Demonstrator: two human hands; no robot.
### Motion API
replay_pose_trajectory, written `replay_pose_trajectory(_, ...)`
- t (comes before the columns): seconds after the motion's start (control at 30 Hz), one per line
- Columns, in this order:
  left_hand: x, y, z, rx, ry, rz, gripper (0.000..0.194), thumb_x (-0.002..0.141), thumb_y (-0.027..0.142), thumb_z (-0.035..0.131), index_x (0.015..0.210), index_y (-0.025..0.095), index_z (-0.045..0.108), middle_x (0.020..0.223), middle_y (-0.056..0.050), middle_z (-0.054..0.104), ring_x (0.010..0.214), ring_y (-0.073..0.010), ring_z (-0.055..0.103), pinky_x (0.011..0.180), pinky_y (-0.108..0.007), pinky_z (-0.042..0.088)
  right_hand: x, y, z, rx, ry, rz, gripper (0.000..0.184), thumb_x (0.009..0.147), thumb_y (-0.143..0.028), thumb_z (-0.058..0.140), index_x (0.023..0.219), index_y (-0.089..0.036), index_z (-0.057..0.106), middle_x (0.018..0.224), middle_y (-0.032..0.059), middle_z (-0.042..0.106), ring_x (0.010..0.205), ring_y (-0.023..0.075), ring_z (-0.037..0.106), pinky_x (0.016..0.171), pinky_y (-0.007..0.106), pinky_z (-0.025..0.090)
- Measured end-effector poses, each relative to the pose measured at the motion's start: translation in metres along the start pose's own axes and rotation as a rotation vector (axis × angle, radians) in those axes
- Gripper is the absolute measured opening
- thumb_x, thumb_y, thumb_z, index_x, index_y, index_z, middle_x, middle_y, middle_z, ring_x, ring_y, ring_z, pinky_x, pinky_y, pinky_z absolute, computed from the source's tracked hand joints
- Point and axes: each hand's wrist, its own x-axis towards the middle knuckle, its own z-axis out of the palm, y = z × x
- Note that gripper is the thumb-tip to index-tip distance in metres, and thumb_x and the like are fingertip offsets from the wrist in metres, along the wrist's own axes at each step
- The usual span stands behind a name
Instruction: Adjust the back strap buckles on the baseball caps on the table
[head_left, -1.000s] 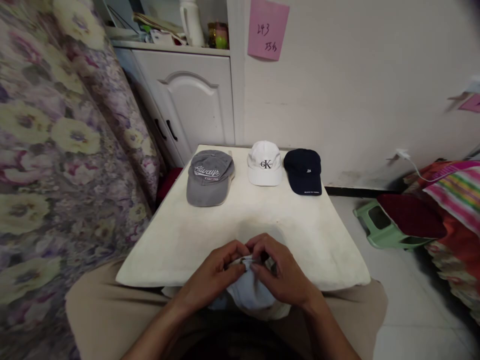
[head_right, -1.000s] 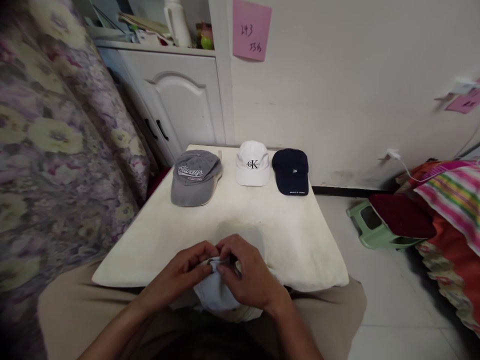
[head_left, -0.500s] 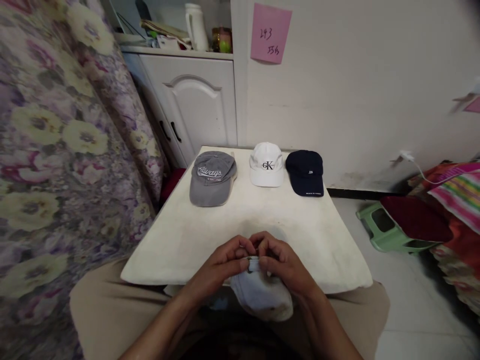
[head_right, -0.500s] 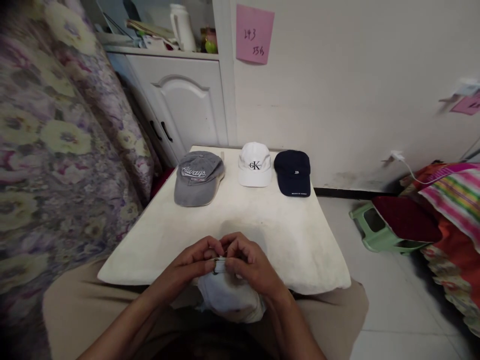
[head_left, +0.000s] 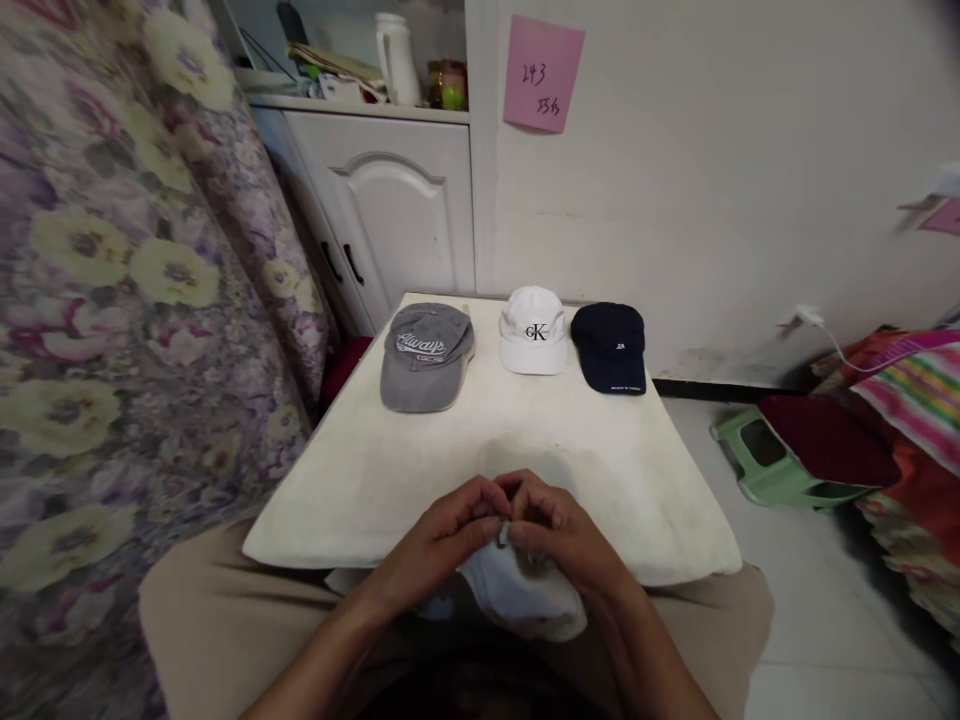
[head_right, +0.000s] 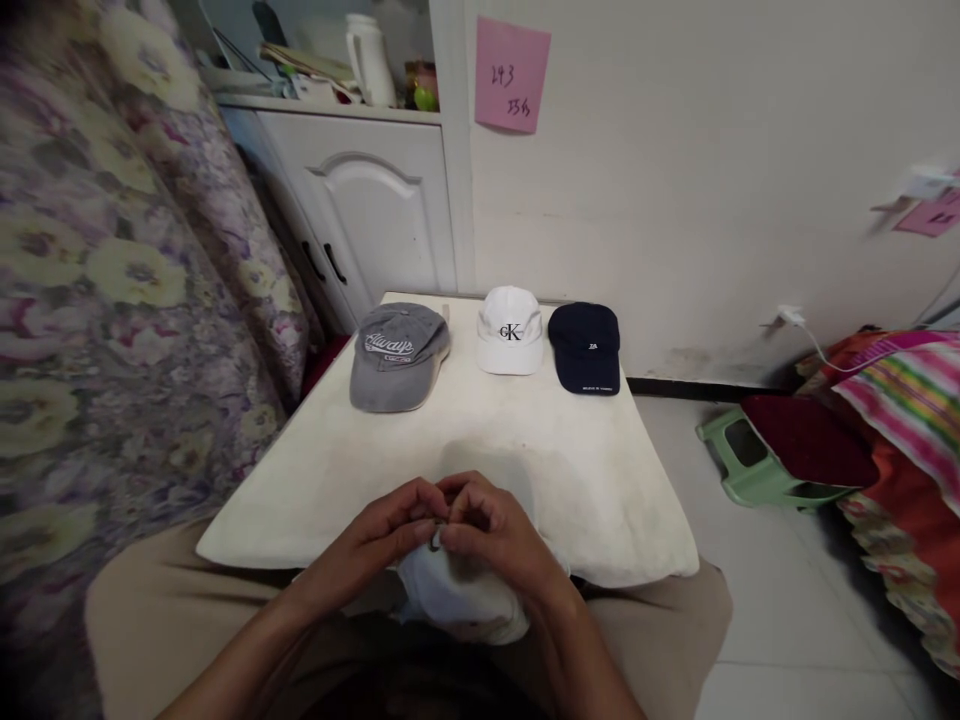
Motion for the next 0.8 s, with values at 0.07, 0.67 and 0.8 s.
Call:
replay_pose_trajectory(0.07, 0.000, -0.005, -0.002, 0.016, 0.032, -0.012, 0.015, 0.094, 0.035, 0.057, 0.096, 0.019, 0.057, 0.087, 0.001, 0.055, 0.080, -0.0144, 0.047, 0.071, -0.025, 0.036, 0.001, 0.001, 0.001, 0.138, 0.015, 0.028, 0.023, 0.076, -0.032, 0.076, 0.069, -0.020, 0.058, 0.120, 0.0072, 0.062, 0.101, 0.0230, 0.059, 0.082, 0.032, 0.046)
replay_pose_trajectory(0.67, 0.005, -0.001, 0.000, 0.186, 0.033, -0.108, 0.015, 0.083, 0.030, 0.067, 0.090, 0.017, 0.066, 0.082, 0.001, 0.062, 0.079, -0.0168, 0.054, 0.073, -0.026, 0.039, -0.003, -0.012, -0.004, -0.275, 0.120, -0.026, 0.015, 0.091, -0.029, 0.062, 0.104, -0.023, 0.069, 0.108, 0.0052, 0.067, 0.098, 0.0204, 0.063, 0.086, 0.033, 0.047)
replay_pose_trajectory(0.8, 0.004, -0.003, -0.007, 0.129, 0.047, -0.155, 0.019, 0.077, 0.033, 0.071, 0.084, 0.016, 0.065, 0.073, 0.003, 0.055, 0.070, -0.0136, 0.046, 0.066, -0.024, 0.034, -0.011, -0.009, -0.015, -0.250, 0.052, 0.073, 0.015, 0.092, -0.030, 0.062, 0.102, -0.021, 0.067, 0.090, 0.0024, 0.068, 0.084, 0.0178, 0.063, 0.075, 0.030, 0.048)
